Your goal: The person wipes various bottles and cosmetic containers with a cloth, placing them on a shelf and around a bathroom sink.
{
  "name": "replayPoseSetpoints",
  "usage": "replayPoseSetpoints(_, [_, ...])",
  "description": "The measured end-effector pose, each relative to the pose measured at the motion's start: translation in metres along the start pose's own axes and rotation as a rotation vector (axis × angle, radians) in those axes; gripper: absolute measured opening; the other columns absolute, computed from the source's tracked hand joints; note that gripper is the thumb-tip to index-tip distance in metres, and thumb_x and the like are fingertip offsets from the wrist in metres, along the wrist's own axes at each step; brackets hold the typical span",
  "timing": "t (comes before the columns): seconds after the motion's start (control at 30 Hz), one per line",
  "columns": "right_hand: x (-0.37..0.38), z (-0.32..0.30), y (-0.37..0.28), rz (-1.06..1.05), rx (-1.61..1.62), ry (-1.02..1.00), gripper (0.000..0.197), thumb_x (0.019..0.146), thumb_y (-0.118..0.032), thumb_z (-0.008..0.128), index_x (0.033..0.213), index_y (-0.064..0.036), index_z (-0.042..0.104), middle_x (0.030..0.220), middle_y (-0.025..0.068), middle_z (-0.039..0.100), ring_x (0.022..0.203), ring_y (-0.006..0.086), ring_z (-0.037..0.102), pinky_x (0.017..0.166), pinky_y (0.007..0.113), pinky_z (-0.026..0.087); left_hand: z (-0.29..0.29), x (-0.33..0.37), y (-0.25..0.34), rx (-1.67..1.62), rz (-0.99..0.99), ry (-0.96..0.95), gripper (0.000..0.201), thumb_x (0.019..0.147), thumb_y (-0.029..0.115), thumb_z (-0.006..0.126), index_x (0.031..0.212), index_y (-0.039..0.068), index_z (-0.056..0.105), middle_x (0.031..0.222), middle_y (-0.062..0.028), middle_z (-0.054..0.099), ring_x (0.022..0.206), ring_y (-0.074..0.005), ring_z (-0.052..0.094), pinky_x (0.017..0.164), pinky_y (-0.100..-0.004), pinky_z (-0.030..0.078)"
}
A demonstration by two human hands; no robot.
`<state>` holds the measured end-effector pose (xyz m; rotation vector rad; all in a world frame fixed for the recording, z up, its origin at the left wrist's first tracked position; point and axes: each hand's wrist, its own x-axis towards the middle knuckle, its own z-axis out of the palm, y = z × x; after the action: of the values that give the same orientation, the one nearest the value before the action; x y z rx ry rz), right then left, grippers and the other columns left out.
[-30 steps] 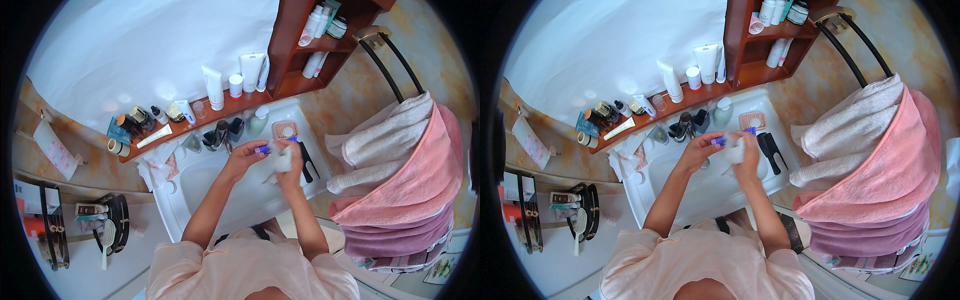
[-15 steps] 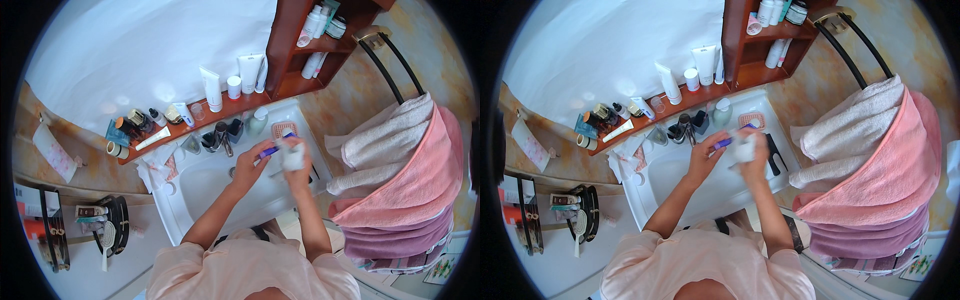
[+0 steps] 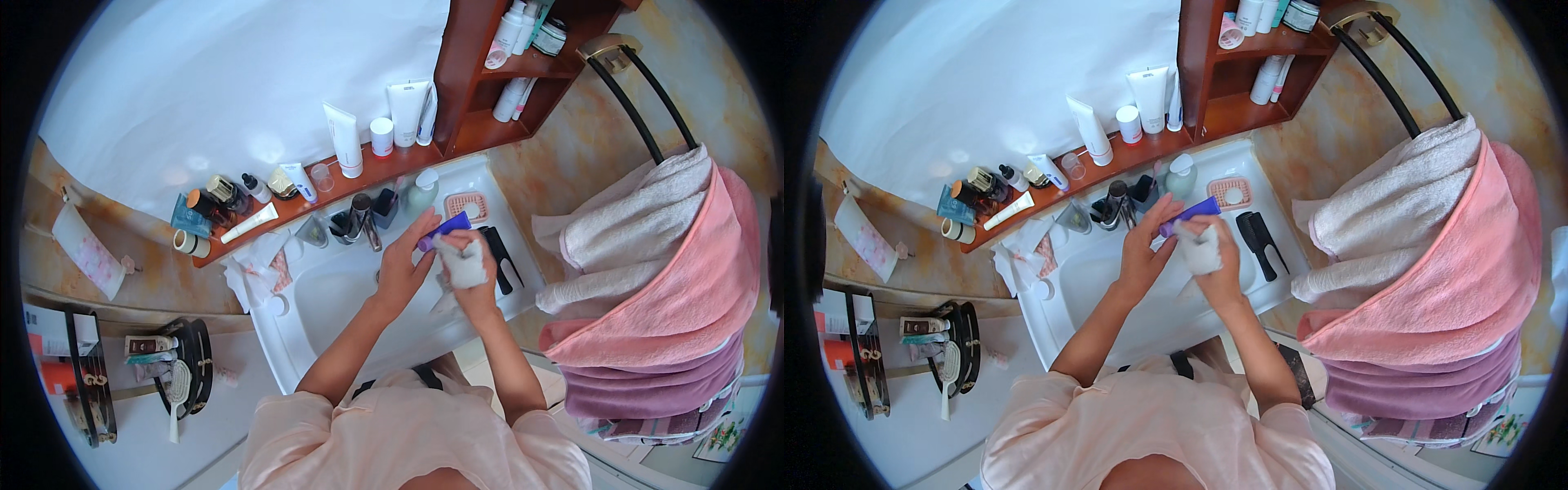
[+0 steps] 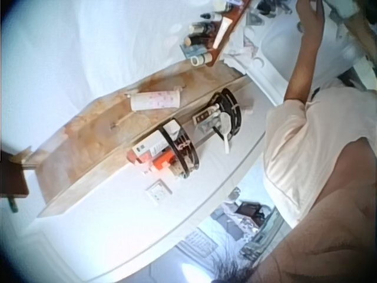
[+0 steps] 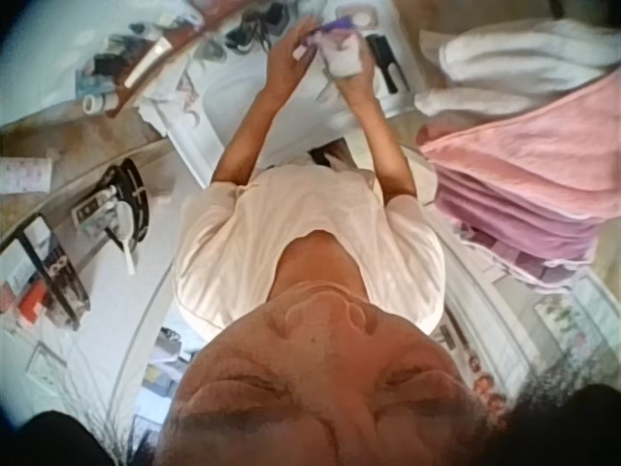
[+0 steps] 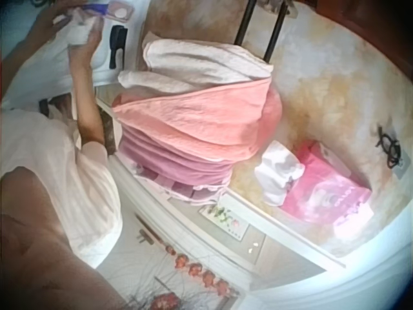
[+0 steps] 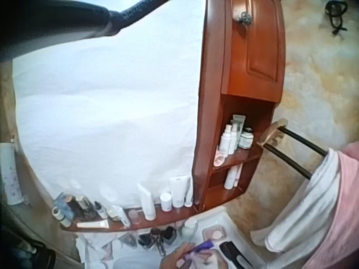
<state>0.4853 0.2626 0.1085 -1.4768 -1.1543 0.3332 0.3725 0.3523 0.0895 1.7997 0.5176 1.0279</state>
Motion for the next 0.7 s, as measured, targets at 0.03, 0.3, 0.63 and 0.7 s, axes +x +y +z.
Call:
replayPoseSetpoints(0.03, [0.0, -0.003, 0.012, -0.002, -0.013, 0.031, 0.032, 0.072, 0.006, 0.066, 0.103, -0.002, 0.067, 0.099, 0.0117, 0.06, 0.093, 0.0279, 0.06, 0.082, 0.032, 0.048, 0.003, 0.0, 0.002, -0.033, -0.001, 0.026, 0.067, 0.077, -0.01, 0.065, 0.139, 0.006, 0.044, 0.12, -0.0139, 0.064, 0.11, -0.0299, 0.063, 0.092, -0.0353, 0.05])
replayPoseSetpoints(0.3, [0.007, -0.016, -0.016, -0.283, -0.265, 0.007, 0.036, 0.066, 0.006, 0.07, 0.101, -0.0042, 0.068, 0.102, 0.0102, 0.059, 0.091, 0.0276, 0.06, 0.079, 0.033, 0.049, 0.002, 0.003, 0.004, 0.27, 0.171, -0.01, 0.067, 0.075, -0.004, 0.071, 0.137, 0.007, 0.047, 0.106, -0.0115, 0.068, 0.095, -0.0291, 0.064, 0.082, -0.0361, 0.05])
replayPoseSetpoints(0.63, [0.004, -0.024, -0.009, -0.241, -0.294, -0.04, 0.036, 0.066, 0.005, 0.068, 0.101, -0.0059, 0.069, 0.103, 0.0067, 0.06, 0.088, 0.0273, 0.058, 0.078, 0.033, 0.048, -0.003, -0.001, 0.007, 0.278, 0.04, -0.084, 0.063, 0.07, -0.007, 0.072, 0.13, 0.006, 0.055, 0.099, -0.0113, 0.068, 0.088, -0.0265, 0.064, 0.076, -0.033, 0.051])
replayPoseSetpoints(0.7, [0.002, -0.02, -0.009, -0.112, -0.183, -0.082, 0.033, 0.068, 0.004, 0.069, 0.1, -0.0052, 0.069, 0.105, 0.0069, 0.06, 0.09, 0.0267, 0.059, 0.079, 0.032, 0.048, -0.003, -0.003, 0.006, 0.187, 0.01, -0.055, 0.057, 0.073, -0.006, 0.072, 0.127, 0.005, 0.057, 0.095, -0.0083, 0.067, 0.084, -0.0211, 0.063, 0.072, -0.0301, 0.051])
